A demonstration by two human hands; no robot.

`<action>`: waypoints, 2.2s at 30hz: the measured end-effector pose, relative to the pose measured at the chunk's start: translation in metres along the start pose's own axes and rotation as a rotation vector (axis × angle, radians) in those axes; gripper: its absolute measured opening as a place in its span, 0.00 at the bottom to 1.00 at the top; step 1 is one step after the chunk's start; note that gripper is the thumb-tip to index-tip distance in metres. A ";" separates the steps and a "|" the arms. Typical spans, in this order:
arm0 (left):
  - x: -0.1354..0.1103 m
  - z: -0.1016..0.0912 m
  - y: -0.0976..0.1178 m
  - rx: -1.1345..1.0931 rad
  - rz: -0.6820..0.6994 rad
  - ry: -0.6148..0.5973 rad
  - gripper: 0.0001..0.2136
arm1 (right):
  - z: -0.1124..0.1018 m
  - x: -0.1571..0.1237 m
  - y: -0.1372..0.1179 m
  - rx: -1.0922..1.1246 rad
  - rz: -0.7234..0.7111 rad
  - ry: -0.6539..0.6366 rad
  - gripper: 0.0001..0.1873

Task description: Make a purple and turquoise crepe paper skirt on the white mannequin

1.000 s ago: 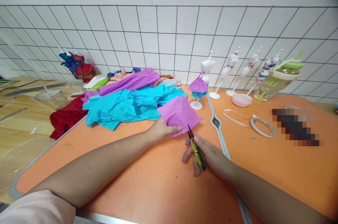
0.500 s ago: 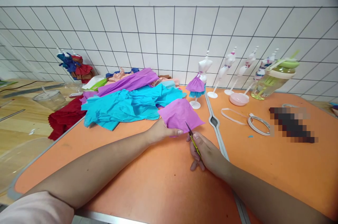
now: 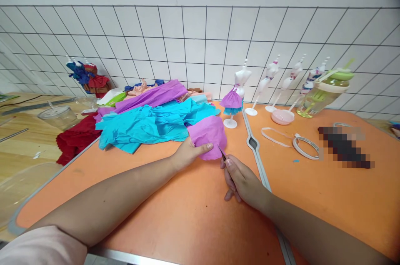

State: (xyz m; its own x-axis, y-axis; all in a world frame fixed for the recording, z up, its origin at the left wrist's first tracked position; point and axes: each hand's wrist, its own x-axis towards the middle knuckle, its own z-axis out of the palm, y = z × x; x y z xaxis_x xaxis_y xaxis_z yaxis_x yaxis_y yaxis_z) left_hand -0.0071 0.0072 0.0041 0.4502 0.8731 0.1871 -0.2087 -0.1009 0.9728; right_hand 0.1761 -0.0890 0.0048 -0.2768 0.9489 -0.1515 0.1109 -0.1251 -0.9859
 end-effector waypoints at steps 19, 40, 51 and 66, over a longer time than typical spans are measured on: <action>-0.008 0.014 0.005 0.024 -0.014 -0.030 0.26 | 0.006 -0.004 -0.005 0.103 -0.064 0.007 0.23; -0.006 0.017 0.001 -0.081 0.049 0.165 0.21 | 0.007 -0.004 -0.003 0.012 -0.043 0.047 0.25; -0.008 0.016 0.000 -0.193 0.012 0.099 0.21 | 0.005 -0.004 -0.005 0.069 -0.028 -0.027 0.24; -0.011 0.018 -0.001 -0.173 -0.059 0.069 0.20 | 0.006 -0.002 -0.006 0.037 0.012 0.072 0.24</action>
State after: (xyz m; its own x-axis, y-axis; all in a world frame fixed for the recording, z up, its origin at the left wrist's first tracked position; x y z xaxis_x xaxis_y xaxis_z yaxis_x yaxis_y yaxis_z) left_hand 0.0040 -0.0111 0.0037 0.4068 0.9063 0.1148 -0.3324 0.0298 0.9427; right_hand 0.1708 -0.0920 0.0111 -0.2062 0.9656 -0.1587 0.0775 -0.1456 -0.9863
